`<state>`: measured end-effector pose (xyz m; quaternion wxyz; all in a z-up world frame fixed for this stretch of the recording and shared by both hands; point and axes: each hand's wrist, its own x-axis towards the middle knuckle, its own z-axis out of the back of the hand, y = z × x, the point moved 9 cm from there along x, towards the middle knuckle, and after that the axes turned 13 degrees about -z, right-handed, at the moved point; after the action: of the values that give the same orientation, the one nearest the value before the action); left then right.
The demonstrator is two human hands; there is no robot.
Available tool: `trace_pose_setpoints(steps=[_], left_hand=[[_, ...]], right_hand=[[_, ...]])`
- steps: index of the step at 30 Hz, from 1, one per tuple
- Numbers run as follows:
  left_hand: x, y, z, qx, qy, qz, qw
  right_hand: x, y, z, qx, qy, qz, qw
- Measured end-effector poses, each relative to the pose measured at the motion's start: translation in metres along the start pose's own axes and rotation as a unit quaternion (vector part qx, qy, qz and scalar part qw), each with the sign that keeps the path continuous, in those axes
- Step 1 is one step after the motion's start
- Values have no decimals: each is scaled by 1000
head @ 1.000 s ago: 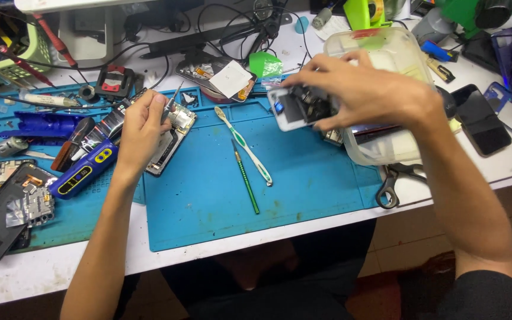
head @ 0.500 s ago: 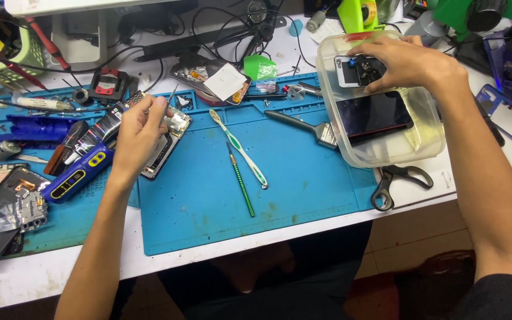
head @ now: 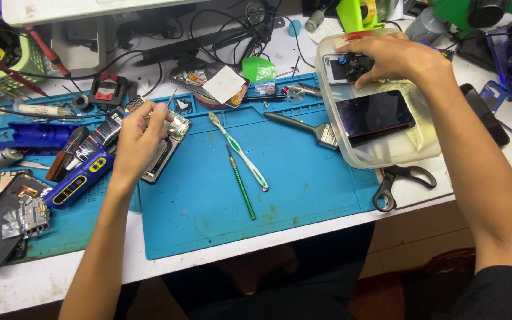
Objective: The person disassembles a smartphone, removing the back cover and internal components. They then use a small tool to pry open a black rectangular device, possibly a battery or power bank, and manipulate its internal parts.
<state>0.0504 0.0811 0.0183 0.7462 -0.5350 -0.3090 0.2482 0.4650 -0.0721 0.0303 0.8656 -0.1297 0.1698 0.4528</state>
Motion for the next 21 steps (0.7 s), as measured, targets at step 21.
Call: trace_pose_setpoints(steps=[21], left_hand=[[-12, -13, -38, -126, 88, -106, 982]], right_hand=[[-131, 262, -28, 411, -3, 257, 875]])
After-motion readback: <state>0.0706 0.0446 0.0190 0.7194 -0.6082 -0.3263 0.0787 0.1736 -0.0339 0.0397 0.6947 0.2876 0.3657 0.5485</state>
